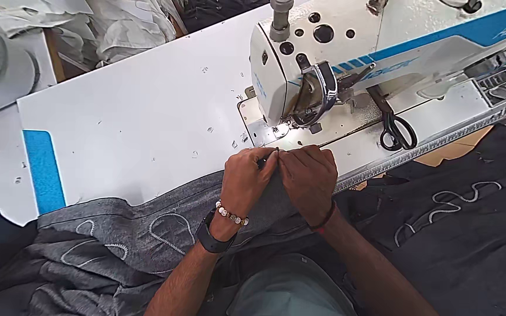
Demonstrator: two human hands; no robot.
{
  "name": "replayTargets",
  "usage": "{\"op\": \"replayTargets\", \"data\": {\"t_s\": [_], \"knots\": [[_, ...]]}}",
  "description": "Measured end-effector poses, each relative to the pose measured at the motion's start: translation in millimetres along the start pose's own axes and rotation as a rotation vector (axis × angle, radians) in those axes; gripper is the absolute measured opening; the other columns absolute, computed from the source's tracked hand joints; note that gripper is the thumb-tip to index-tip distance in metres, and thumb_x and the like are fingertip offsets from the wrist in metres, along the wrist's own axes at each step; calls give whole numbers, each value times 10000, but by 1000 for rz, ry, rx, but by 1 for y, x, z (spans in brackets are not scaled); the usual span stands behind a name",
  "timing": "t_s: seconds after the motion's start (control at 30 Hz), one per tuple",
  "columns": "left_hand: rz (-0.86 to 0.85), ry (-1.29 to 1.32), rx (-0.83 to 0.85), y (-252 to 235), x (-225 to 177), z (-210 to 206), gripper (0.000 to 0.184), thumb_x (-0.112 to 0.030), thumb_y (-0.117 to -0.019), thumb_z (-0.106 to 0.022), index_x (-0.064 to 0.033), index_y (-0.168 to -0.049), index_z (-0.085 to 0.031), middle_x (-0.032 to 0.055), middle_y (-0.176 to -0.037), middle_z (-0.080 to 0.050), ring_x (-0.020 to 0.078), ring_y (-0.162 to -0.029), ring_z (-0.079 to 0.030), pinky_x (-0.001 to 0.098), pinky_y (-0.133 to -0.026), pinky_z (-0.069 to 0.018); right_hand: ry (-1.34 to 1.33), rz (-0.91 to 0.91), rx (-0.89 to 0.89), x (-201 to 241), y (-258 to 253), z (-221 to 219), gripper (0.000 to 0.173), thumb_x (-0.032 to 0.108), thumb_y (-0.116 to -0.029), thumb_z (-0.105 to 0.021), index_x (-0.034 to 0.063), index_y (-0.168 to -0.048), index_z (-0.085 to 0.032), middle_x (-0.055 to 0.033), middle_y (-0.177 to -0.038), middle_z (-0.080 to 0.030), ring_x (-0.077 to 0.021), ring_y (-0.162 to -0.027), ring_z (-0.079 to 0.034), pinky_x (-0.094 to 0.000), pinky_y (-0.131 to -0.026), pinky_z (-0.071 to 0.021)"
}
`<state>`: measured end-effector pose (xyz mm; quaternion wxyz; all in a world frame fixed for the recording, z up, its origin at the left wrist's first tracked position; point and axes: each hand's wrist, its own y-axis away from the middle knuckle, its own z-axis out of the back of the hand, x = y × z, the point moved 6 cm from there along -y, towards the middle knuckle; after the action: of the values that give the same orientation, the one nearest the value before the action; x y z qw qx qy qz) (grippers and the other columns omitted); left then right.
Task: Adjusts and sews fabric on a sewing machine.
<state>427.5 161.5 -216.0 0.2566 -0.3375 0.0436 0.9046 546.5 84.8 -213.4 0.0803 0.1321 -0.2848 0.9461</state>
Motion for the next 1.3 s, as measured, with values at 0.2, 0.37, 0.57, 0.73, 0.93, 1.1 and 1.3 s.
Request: {"op": "replayTargets", "data": {"t_s": [0.2,0.37,0.57,0.73,0.93,1.1,1.3], "knots": [[74,70,51,-11,11,-4,198,-376,-994,-647,-254,-974,-803,-111,-771,-730,14,-672,-653,315,-624,-532,-72,-29,60,-7,-3,-1,154,233,-972,-668,170,-991,-807,20,-950,-748,-194,-966,-647,-406,-804,-455],[93,48,81,-18,15,-7,203,-370,-984,-643,-251,-936,-800,-97,-734,-715,48,-665,-647,363,-618,-505,-90,-104,95,-12,0,-10,173,280,-965,-668,206,-1023,-813,38,-968,-750,-196,-963,-635,-418,-789,-431],[226,184,129,-25,18,-3,224,-351,-986,-659,-210,-867,-786,-27,-638,-643,124,-532,-547,387,-529,-425,-140,-328,183,-21,-4,-22,148,320,-916,-707,187,-928,-771,32,-791,-714,-201,-791,-648,-439,-723,-482],[57,-30,20,-30,16,-7,160,-331,-976,-684,-221,-918,-785,-23,-840,-707,148,-716,-661,429,-612,-522,32,-126,90,-8,-1,-30,191,267,-982,-626,118,-972,-746,-52,-872,-693,-259,-845,-640,-435,-734,-471],[-349,-201,-143,-23,5,-15,168,-154,-1004,-613,-170,-1034,-778,-17,-1080,-764,193,-1026,-683,387,-833,-518,-11,-34,148,-2,7,-29,211,227,-984,-615,90,-1019,-771,-83,-899,-655,-263,-850,-629,-387,-678,-502],[-456,-303,-41,-4,15,-17,279,-245,-1033,-558,-242,-1226,-759,-92,-1328,-700,166,-1302,-584,403,-1073,-428,14,-14,181,-6,17,-22,250,254,-989,-591,144,-1091,-790,-57,-924,-660,-204,-806,-632,-312,-588,-484],[-503,-358,44,-8,29,-17,389,-345,-1044,-484,-312,-1386,-667,-53,-1445,-596,237,-1364,-456,467,-1125,-300,69,20,207,-10,9,-25,337,267,-1006,-554,136,-1239,-760,-44,-752,-605,-194,-581,-568,-324,-460,-403]]}}
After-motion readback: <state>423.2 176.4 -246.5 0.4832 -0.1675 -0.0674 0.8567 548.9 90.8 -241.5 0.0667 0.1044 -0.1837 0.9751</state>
